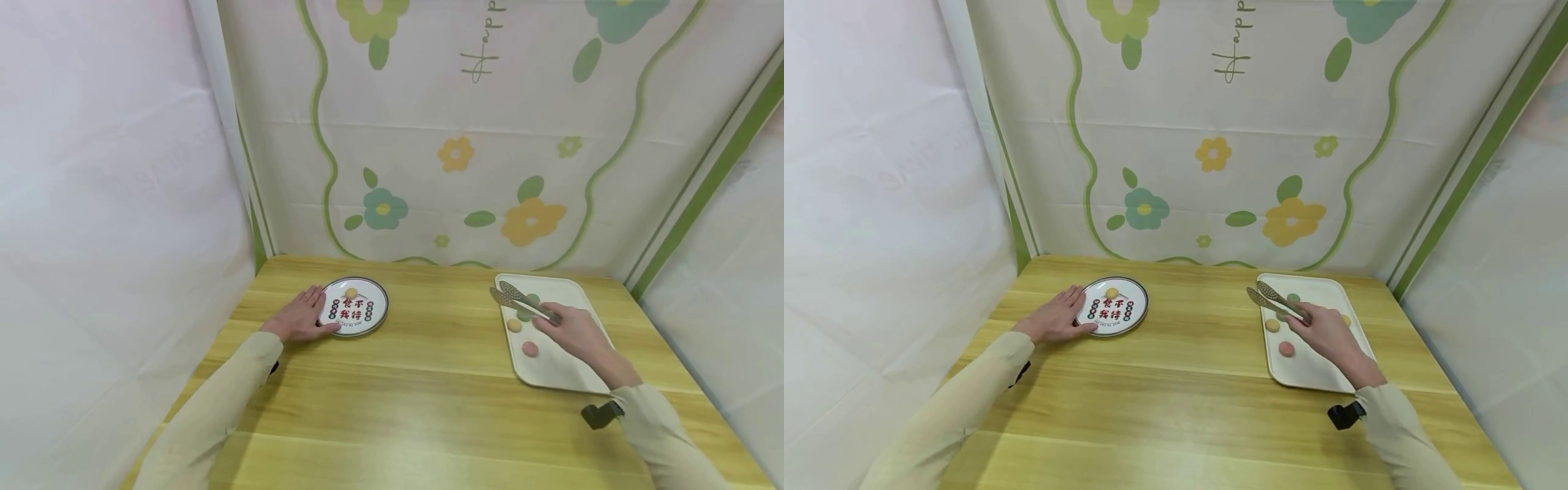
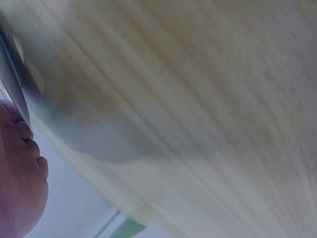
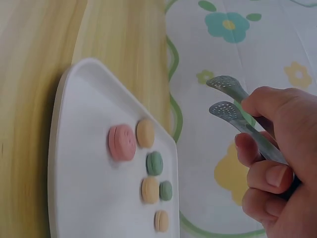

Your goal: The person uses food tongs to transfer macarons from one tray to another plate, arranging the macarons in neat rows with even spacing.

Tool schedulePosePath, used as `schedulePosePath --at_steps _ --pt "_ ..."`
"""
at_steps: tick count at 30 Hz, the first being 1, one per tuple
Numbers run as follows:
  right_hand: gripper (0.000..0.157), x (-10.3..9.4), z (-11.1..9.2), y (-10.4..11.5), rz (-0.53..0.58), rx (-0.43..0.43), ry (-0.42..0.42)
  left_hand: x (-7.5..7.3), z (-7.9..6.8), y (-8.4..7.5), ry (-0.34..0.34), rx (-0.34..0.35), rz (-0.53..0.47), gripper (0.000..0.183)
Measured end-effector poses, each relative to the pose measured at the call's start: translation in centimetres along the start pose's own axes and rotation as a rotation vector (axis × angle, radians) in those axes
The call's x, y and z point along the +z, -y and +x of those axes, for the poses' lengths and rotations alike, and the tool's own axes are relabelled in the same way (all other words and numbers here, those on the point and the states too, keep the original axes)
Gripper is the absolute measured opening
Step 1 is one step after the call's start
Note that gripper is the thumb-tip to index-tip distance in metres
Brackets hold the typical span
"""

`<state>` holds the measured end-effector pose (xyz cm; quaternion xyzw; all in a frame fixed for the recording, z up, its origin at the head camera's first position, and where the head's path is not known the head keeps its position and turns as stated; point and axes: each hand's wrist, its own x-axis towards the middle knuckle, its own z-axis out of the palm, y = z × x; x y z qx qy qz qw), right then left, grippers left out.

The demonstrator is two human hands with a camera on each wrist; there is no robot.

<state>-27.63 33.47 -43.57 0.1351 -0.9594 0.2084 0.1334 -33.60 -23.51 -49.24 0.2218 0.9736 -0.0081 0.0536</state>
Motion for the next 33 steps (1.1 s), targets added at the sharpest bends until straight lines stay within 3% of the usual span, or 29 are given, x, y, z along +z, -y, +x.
schedulePosePath --at_steps 20,33 --pt "0.034 -2.2 -2.5 -4.6 -0.040 0.059 -0.016 -0.1 -0.2 0.0 0.018 -0.010 -0.001 0.104" --pt "0.032 -2.9 -3.6 -7.9 -0.091 0.092 -0.019 0.0 -0.1 0.0 -0.002 0.005 -0.010 0.104"
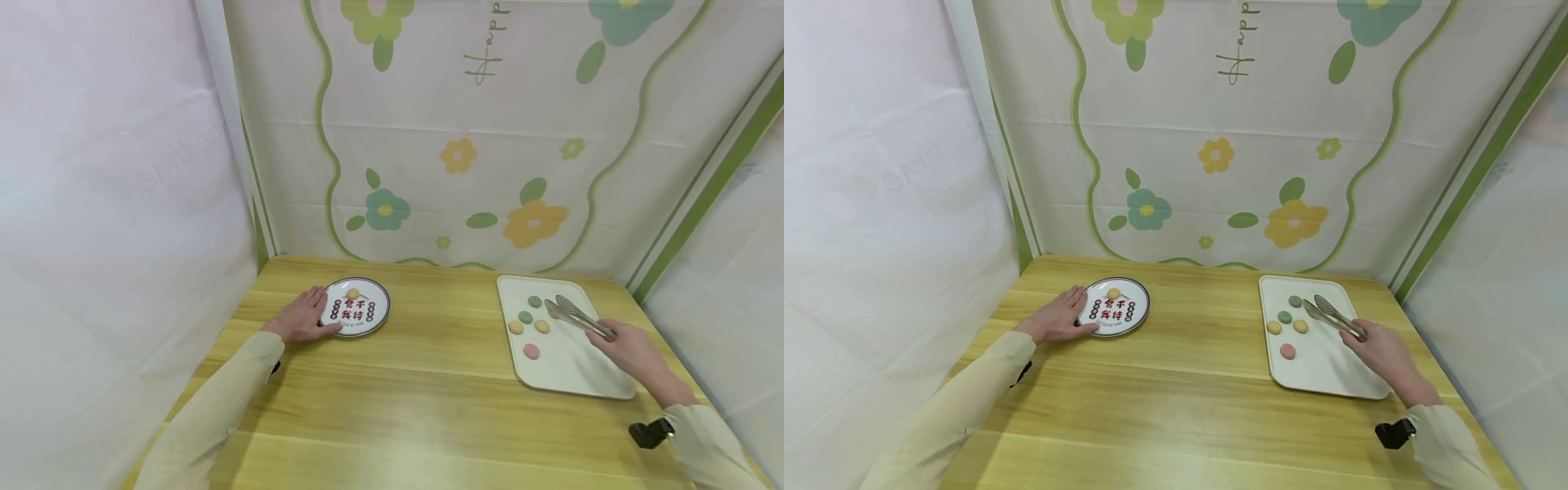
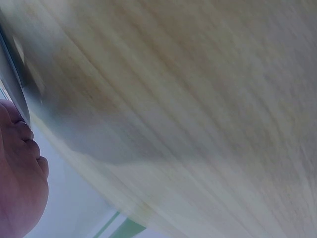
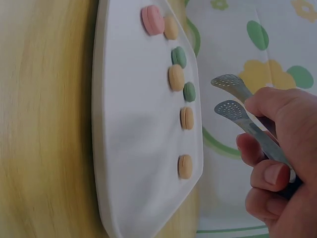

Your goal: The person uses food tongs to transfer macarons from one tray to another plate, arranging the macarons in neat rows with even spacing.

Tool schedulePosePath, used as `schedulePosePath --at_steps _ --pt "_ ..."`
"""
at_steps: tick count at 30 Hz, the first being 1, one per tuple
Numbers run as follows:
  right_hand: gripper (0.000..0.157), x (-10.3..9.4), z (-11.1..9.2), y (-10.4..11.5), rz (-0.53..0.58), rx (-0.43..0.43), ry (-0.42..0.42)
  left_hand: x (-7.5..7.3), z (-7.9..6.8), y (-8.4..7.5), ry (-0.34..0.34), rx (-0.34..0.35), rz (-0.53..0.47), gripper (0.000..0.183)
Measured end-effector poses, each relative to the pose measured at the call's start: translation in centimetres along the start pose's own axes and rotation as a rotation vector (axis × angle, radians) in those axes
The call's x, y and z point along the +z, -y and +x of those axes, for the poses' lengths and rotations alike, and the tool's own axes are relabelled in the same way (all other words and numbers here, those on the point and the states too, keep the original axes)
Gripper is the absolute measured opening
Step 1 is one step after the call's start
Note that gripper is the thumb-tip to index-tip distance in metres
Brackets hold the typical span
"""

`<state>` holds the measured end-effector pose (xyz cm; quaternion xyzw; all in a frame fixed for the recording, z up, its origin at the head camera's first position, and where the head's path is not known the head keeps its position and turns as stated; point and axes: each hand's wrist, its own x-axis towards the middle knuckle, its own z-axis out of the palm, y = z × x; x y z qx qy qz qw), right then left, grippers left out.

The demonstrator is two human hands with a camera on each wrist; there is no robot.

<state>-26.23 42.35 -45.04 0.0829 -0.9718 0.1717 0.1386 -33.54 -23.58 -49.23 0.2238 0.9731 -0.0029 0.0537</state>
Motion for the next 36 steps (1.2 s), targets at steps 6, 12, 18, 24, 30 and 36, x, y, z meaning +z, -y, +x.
schedulePosePath --at_steps 6,12,18,24,30,36 --pt "0.030 -0.1 -0.1 -1.1 -0.005 0.009 -0.002 0.1 0.1 0.2 -0.008 0.006 0.008 0.105" --pt "0.027 -0.1 0.0 -2.4 -0.026 0.007 -0.006 0.5 0.3 0.4 -0.009 0.003 0.014 0.108" --pt "0.028 0.1 -0.1 -3.5 -0.033 0.056 0.017 0.4 0.4 0.3 0.001 -0.002 0.008 0.107" --pt "0.034 0.4 -0.5 -4.8 -0.045 0.097 0.035 0.4 0.4 0.3 0.013 -0.005 0.004 0.108" --pt "0.037 0.3 -0.8 -5.2 -0.048 0.133 0.068 0.2 0.3 0.2 0.012 -0.004 0.005 0.107" --pt "0.035 0.4 -1.1 -5.3 -0.048 0.141 0.085 -0.1 0.1 -0.1 0.014 -0.009 0.005 0.106"
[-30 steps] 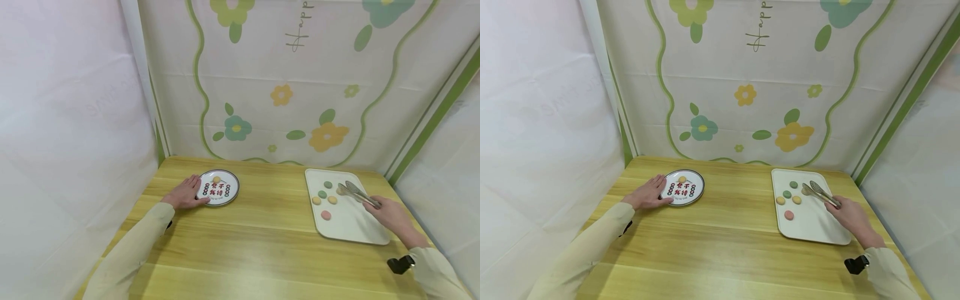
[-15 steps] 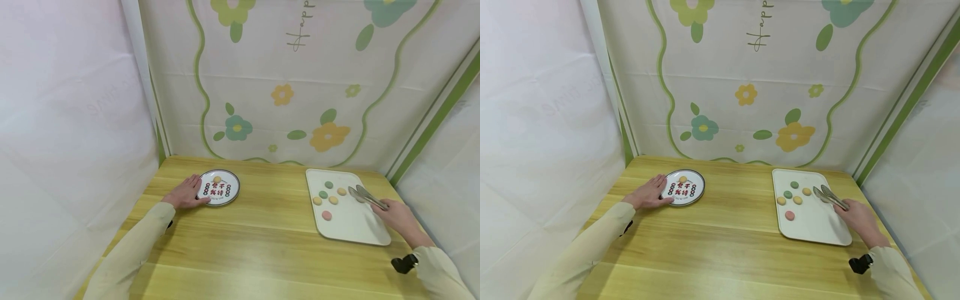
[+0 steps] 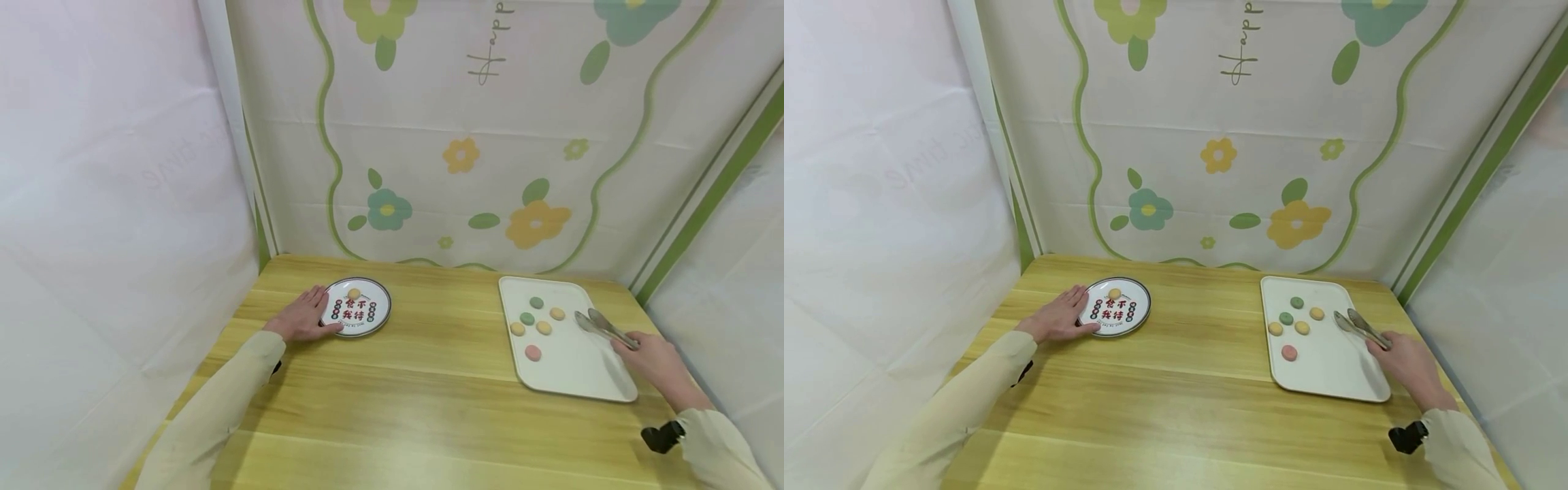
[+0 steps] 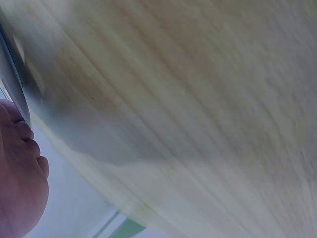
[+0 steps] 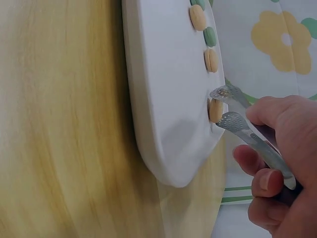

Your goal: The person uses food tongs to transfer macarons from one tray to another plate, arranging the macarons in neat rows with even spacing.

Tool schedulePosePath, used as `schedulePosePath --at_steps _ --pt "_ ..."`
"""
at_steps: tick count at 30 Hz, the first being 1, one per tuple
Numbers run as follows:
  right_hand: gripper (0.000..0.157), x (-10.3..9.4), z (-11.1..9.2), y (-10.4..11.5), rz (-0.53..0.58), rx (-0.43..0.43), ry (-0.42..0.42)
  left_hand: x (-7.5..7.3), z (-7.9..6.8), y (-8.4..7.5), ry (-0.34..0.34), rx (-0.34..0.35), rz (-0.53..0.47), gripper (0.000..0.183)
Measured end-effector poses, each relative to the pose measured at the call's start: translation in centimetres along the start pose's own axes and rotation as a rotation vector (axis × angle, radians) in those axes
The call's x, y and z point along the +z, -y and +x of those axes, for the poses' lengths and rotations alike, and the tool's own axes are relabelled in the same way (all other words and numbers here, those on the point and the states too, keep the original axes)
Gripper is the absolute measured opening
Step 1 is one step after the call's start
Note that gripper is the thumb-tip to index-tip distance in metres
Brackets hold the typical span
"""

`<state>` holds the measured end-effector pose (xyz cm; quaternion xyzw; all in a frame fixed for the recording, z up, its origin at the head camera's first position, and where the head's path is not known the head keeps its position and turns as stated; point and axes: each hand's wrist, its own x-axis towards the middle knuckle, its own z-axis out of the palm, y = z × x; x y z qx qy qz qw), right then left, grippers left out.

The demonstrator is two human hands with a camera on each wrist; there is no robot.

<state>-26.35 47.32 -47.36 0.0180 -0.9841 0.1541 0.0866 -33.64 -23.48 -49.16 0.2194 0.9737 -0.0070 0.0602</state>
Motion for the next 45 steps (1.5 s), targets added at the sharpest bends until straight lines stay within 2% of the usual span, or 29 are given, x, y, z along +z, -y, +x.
schedulePosePath --at_steps 15,31,35,40,45 --pt "0.039 0.9 -0.2 -0.8 0.012 0.027 -0.002 0.2 0.0 0.0 -0.004 0.000 -0.001 0.107" --pt "0.033 0.8 -0.9 -1.1 0.054 0.026 -0.025 0.4 0.0 0.0 -0.022 -0.005 -0.003 0.105" --pt "0.036 0.8 -0.9 -1.2 0.045 0.011 -0.028 0.4 0.0 0.0 -0.017 -0.010 -0.005 0.105" --pt "0.046 0.8 -0.9 -1.2 0.036 0.009 -0.024 0.4 0.1 0.1 -0.015 -0.011 -0.004 0.107" --pt "0.038 0.9 -0.9 -1.3 0.034 -0.017 -0.054 0.3 0.2 0.1 -0.008 -0.009 -0.003 0.107"
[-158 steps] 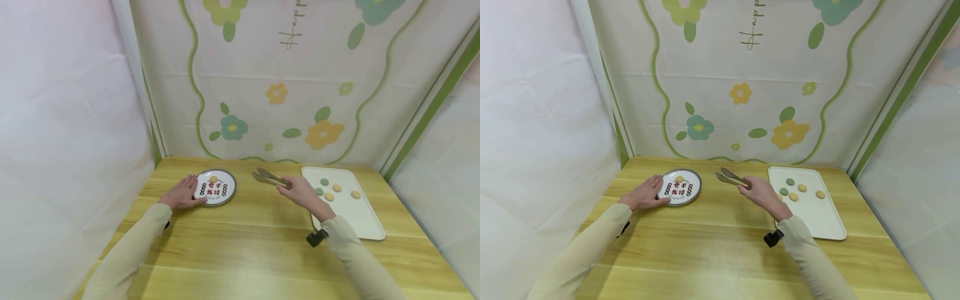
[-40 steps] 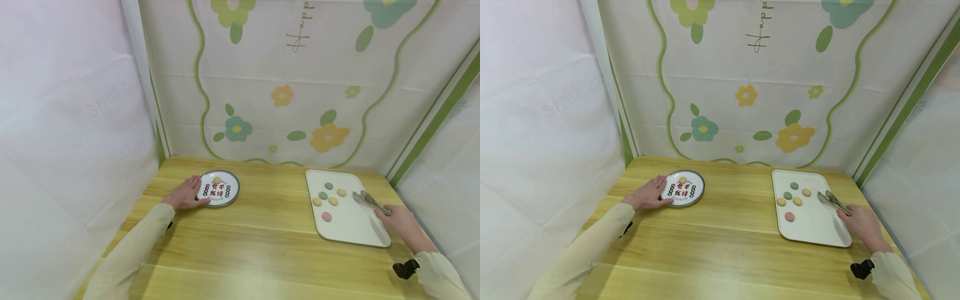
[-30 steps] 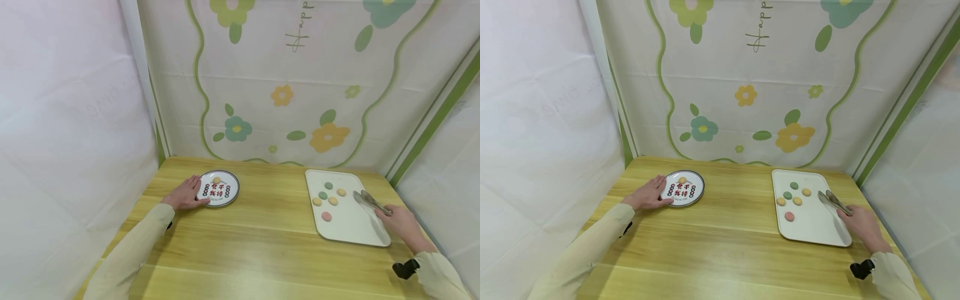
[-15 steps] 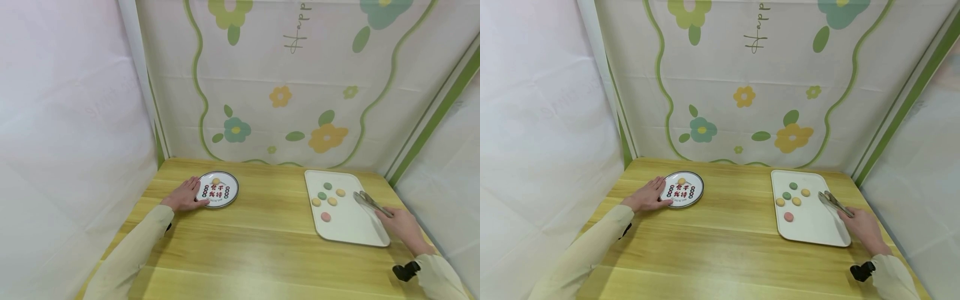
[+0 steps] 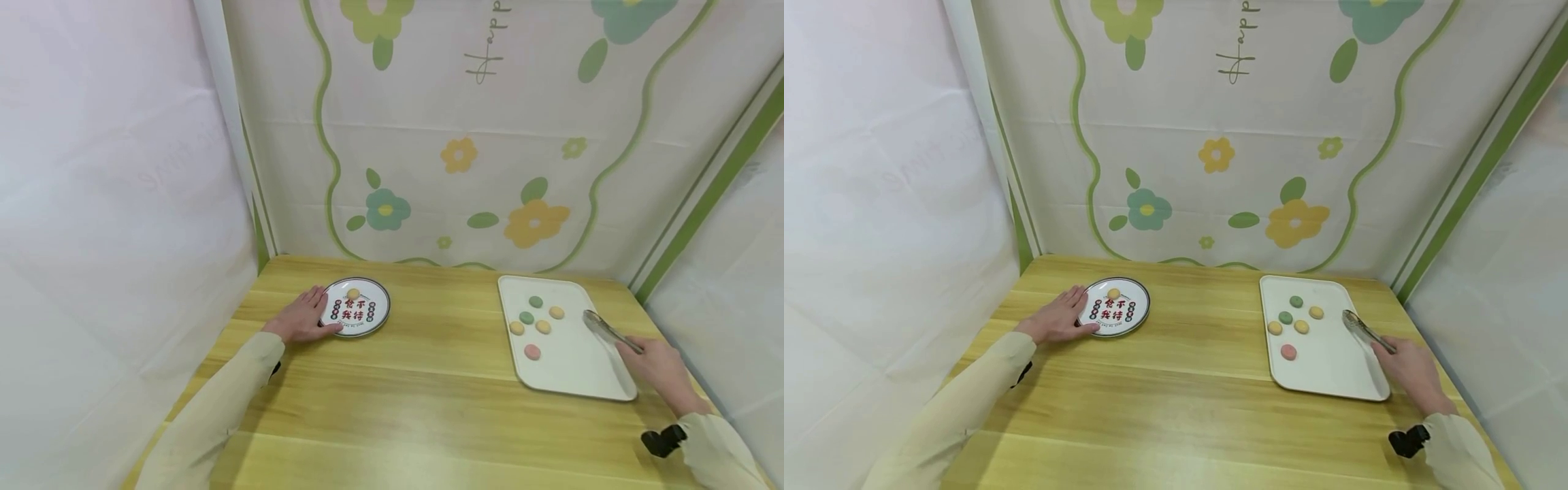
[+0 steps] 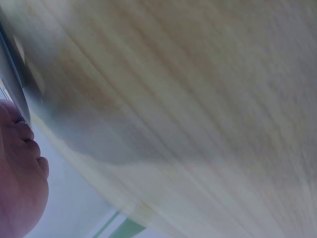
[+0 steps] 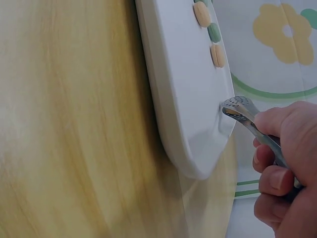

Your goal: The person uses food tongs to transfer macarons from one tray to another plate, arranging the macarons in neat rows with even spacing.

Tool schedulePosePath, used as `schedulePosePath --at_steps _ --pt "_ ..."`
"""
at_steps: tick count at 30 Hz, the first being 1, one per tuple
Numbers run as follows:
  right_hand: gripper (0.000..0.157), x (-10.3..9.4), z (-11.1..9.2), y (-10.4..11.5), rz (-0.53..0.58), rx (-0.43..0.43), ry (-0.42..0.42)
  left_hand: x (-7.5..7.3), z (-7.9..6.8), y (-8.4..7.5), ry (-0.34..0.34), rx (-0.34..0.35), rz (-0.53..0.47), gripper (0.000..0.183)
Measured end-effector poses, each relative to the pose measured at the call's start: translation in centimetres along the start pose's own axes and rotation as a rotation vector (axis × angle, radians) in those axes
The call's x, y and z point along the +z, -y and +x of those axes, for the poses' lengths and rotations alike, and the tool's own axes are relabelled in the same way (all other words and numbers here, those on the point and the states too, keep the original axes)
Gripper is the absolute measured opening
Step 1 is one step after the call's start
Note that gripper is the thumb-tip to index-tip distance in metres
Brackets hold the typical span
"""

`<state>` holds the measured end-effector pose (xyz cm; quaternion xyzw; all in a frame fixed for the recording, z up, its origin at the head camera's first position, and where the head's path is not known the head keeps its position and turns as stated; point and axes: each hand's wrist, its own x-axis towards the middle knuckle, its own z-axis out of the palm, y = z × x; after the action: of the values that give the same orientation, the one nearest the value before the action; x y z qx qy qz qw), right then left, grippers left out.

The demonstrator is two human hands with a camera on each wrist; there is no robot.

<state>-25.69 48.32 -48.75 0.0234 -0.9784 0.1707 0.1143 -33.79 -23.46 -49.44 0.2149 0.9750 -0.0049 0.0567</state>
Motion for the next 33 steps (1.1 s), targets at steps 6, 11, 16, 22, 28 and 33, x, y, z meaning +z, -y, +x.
schedulePosePath --at_steps 6,11,16,22,28,33 --pt "0.044 -0.2 0.2 0.4 -0.011 0.003 0.014 0.0 -0.1 0.0 0.003 -0.001 -0.003 0.106" --pt "0.048 -0.2 0.7 1.1 -0.033 0.010 0.012 0.1 0.0 0.1 -0.002 0.000 -0.006 0.107" --pt "0.048 -0.4 1.1 1.9 -0.029 -0.005 -0.001 0.2 0.1 0.1 -0.002 -0.002 0.001 0.110" --pt "0.042 -0.6 1.6 2.7 -0.044 -0.041 -0.041 0.1 0.1 0.0 0.011 -0.002 -0.002 0.109" --pt "0.041 -0.7 2.1 4.1 -0.048 -0.080 -0.068 0.0 0.0 0.0 0.014 -0.003 0.003 0.106" --pt "0.040 -0.8 2.5 5.3 -0.038 -0.111 -0.078 0.0 0.0 0.0 0.010 -0.002 0.007 0.105"
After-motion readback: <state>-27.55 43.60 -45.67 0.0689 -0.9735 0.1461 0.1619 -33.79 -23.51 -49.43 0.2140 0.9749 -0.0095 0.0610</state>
